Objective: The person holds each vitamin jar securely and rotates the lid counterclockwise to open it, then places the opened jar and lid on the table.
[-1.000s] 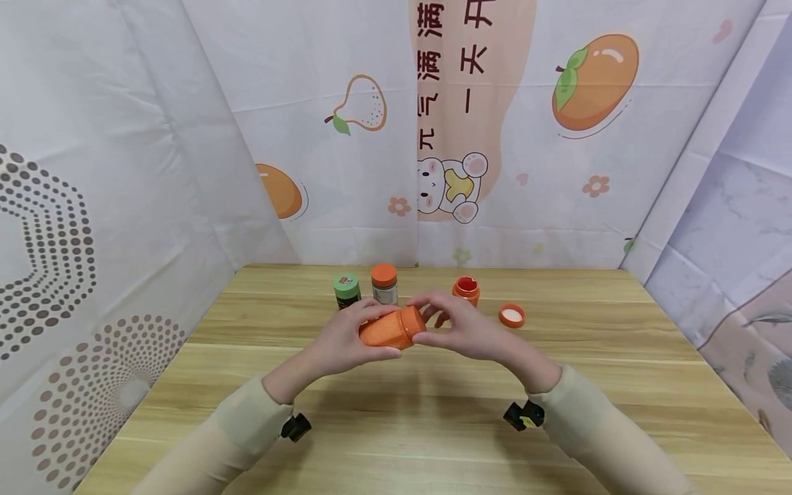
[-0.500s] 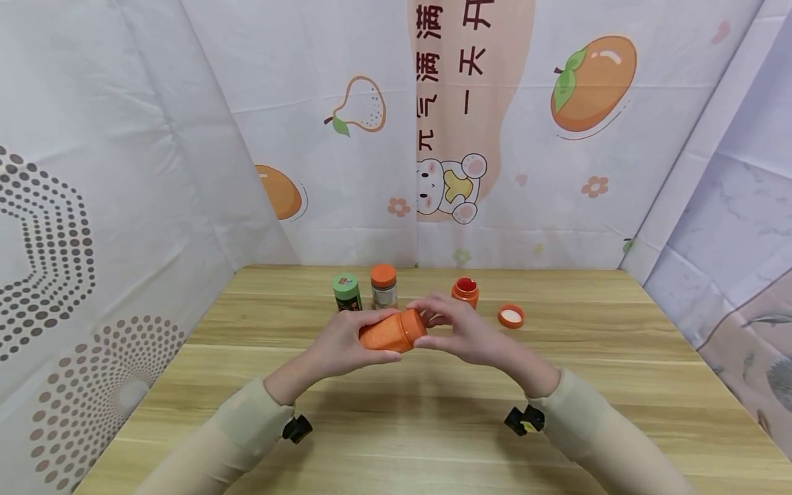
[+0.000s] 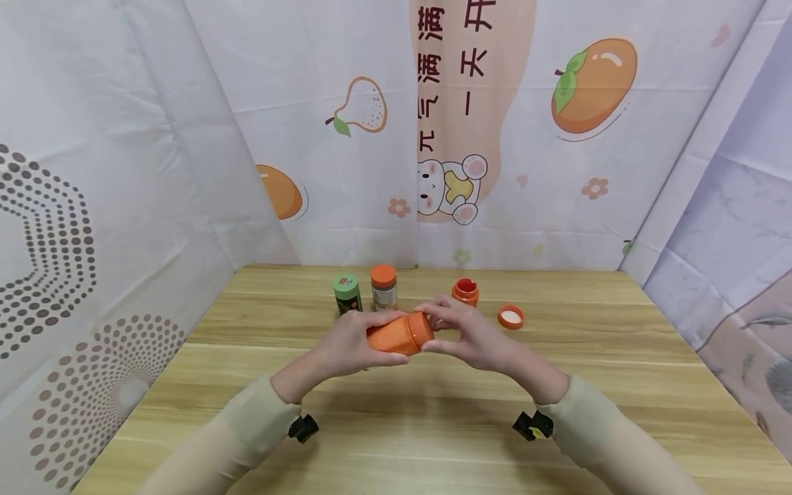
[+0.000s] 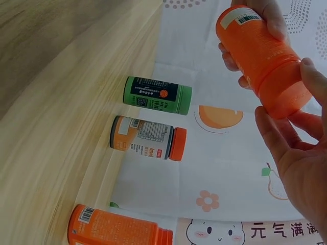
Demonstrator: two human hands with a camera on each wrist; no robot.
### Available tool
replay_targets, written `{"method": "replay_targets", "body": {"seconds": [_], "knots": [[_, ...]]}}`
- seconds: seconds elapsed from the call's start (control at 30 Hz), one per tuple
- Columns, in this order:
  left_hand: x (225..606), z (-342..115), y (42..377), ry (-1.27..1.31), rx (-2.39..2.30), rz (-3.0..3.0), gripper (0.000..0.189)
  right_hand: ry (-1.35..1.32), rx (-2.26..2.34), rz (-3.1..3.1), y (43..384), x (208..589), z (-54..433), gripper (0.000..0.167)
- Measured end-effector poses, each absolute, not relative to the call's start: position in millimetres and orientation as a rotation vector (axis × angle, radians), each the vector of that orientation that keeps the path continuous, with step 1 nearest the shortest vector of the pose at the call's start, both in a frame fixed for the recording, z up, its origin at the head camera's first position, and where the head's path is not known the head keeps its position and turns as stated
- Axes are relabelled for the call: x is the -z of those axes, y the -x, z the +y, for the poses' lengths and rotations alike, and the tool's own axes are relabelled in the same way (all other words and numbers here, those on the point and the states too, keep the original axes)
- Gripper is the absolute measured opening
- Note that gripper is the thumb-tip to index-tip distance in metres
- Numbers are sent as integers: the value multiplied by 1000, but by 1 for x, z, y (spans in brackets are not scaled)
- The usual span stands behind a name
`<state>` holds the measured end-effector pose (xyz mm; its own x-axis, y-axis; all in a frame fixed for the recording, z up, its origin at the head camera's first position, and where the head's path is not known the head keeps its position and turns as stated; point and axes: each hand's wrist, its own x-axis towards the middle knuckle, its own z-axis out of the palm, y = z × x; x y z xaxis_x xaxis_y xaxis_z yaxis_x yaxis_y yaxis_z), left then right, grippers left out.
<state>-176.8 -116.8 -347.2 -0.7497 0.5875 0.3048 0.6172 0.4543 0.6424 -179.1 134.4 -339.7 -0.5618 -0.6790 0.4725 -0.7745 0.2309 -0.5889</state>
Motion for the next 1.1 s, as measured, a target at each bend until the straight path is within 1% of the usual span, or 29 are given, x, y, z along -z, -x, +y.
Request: {"method": "replay_targets", "body": {"seconds": [0.2,0.5,0.67,0.83,0.97,1.1], "knots": [[350,-119,173,1049,1322,-2672,62,-1481,-1115,-2308,176,338,135,55],[349,-119,174,1036,1317,-2651,59,-1451,-1262,-2311,178,341,136,58],[350,-118,178,1018,1343,-2611,53,-1317,-1371,-2384,177,338,135,56],[350,-118,177,995,1294,-2629,51,-1114,-1467,-2541,175,332,133,46],[349,-117,177,1004,1262,-2634,51,-987,-1432,-2675,175,331,130,40],[349,-116,177,1018,1241,-2622,52,-929,-1402,-2733,176,332,130,37]]}}
